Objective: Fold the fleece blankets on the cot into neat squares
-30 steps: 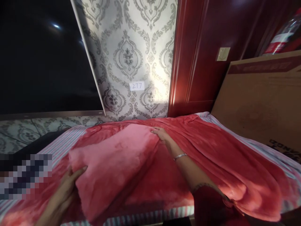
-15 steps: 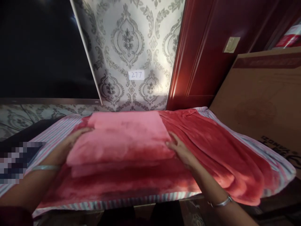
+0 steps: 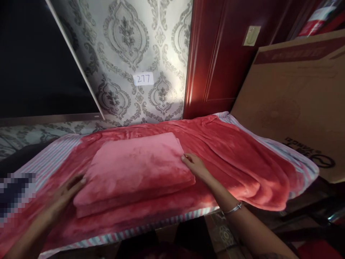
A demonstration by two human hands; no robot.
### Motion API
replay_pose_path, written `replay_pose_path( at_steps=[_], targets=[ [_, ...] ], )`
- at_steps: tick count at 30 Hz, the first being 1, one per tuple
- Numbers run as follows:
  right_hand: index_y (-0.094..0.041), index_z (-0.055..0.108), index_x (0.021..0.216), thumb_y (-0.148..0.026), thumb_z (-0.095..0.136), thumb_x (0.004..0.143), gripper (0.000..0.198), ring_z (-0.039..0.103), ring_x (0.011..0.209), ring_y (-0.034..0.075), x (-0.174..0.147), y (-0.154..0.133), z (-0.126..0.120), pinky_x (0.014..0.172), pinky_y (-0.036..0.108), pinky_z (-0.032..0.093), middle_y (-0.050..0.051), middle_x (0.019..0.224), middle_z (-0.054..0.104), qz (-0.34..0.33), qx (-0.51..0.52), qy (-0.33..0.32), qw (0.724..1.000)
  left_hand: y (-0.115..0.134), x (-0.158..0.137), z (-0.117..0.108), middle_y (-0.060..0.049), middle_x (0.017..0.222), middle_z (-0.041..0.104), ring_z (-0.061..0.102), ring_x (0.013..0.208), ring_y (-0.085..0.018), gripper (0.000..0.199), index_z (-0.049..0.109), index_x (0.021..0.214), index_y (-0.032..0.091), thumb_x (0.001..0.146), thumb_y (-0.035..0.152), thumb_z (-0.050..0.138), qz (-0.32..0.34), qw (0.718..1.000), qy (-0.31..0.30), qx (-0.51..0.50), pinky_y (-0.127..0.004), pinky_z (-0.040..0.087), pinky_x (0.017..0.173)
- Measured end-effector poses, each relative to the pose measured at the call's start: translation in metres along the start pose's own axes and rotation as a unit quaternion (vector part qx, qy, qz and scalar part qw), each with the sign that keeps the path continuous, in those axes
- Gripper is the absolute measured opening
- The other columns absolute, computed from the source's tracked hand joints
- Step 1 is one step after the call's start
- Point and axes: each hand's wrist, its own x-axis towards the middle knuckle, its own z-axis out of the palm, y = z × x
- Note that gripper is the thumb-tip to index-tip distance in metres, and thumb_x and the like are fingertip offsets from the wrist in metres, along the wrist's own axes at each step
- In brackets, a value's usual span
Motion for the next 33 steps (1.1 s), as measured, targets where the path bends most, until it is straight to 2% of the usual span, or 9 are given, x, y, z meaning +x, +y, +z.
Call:
replay_pose_path(
  at_steps=[4, 6, 8, 12, 15, 18, 20, 29, 33],
  targets=[
    [-0.022, 0.076, 0.077, -0.061, 0.066, 0.074, 0.040, 0.063, 0.092, 0.032, 0.011, 0.001, -0.001, 0.092, 0.047, 0.048, 0.009, 0.082, 0.069, -0.050, -0.122, 0.045, 0.990, 0.000, -0.024, 0.000, -0.005, 0.093, 0.074, 0.065, 0.107, -0.036, 0.040, 0.074, 0.086, 0.024, 0.059, 0.054, 0.082, 0.065, 0.982, 0.018, 0.177, -0.035, 0.055, 0.088],
    [-0.021, 0.077, 0.079, -0.060, 0.067, 0.074, 0.040, 0.063, 0.090, 0.031, 0.012, -0.001, -0.004, 0.090, 0.046, 0.049, 0.009, 0.083, 0.070, -0.049, -0.133, 0.029, 0.989, -0.002, -0.031, 0.002, -0.003, 0.080, 0.070, 0.067, 0.097, -0.035, 0.041, 0.073, 0.084, 0.024, 0.059, 0.057, 0.080, 0.077, 0.974, 0.007, 0.212, -0.035, 0.057, 0.080],
    [-0.021, 0.078, 0.090, -0.060, 0.066, 0.074, 0.044, 0.064, 0.088, 0.031, 0.009, -0.002, -0.006, 0.089, 0.046, 0.050, 0.009, 0.088, 0.072, -0.032, -0.114, -0.017, 0.993, -0.005, -0.035, 0.003, -0.003, 0.080, 0.070, 0.067, 0.095, -0.034, 0.048, 0.073, 0.093, 0.025, 0.059, 0.058, 0.080, 0.087, 0.974, -0.008, 0.211, -0.034, 0.057, 0.078],
    [-0.021, 0.066, 0.131, -0.061, 0.067, 0.075, 0.069, 0.066, 0.096, 0.033, -0.011, -0.004, -0.010, 0.091, 0.047, 0.051, 0.010, 0.106, 0.074, 0.007, -0.093, -0.030, 0.995, -0.017, -0.038, 0.000, -0.010, 0.116, 0.071, 0.063, 0.117, -0.037, 0.085, 0.058, 0.132, 0.026, 0.057, 0.056, 0.084, 0.125, 0.975, -0.018, 0.185, -0.041, 0.053, 0.096],
    [-0.026, 0.049, 0.148, -0.061, 0.068, 0.077, 0.082, 0.064, 0.110, 0.034, -0.033, -0.004, -0.015, 0.093, 0.046, 0.052, 0.011, 0.124, 0.069, -0.011, -0.092, -0.040, 0.995, -0.028, -0.036, -0.008, -0.012, 0.148, 0.053, 0.048, 0.138, -0.038, 0.096, 0.045, 0.146, 0.028, 0.062, 0.058, 0.081, 0.203, 0.949, -0.052, 0.237, -0.050, 0.040, 0.113],
    [-0.030, 0.043, 0.152, -0.059, 0.069, 0.080, 0.082, 0.053, 0.130, 0.035, -0.050, -0.002, -0.019, 0.105, 0.050, 0.046, 0.010, 0.149, 0.053, -0.094, -0.125, -0.094, 0.983, -0.041, -0.030, -0.016, -0.011, 0.156, 0.045, 0.042, 0.143, -0.035, 0.085, 0.039, 0.151, 0.028, 0.077, 0.060, 0.067, 0.296, 0.894, -0.108, 0.317, -0.050, 0.035, 0.117],
    [-0.031, 0.045, 0.151, -0.055, 0.069, 0.082, 0.077, 0.050, 0.133, 0.034, -0.056, 0.004, -0.019, 0.110, 0.052, 0.040, 0.010, 0.151, 0.051, -0.142, -0.165, -0.122, 0.968, -0.048, -0.025, -0.019, -0.010, 0.156, 0.046, 0.045, 0.142, -0.032, 0.076, 0.037, 0.152, 0.028, 0.085, 0.056, 0.059, 0.340, 0.865, -0.115, 0.351, -0.049, 0.038, 0.116],
    [-0.028, 0.059, 0.139, -0.023, 0.058, 0.079, 0.060, 0.060, 0.117, 0.029, -0.051, 0.024, -0.003, 0.100, 0.046, 0.048, 0.008, 0.133, 0.065, -0.209, -0.160, -0.043, 0.964, -0.063, -0.019, -0.011, -0.012, 0.150, 0.051, 0.054, 0.133, -0.031, 0.069, 0.036, 0.152, 0.024, 0.087, 0.038, 0.053, 0.406, 0.837, -0.028, 0.366, -0.046, 0.046, 0.109],
    [-0.026, 0.070, 0.123, -0.017, 0.054, 0.075, 0.051, 0.065, 0.103, 0.026, -0.053, 0.023, 0.002, 0.091, 0.041, 0.051, 0.007, 0.115, 0.073, -0.238, -0.146, -0.014, 0.960, -0.071, -0.013, -0.020, -0.007, 0.130, 0.067, 0.064, 0.120, -0.027, 0.046, 0.057, 0.133, 0.027, 0.088, 0.035, 0.049, 0.437, 0.807, -0.044, 0.394, -0.038, 0.053, 0.098]
  ],
)
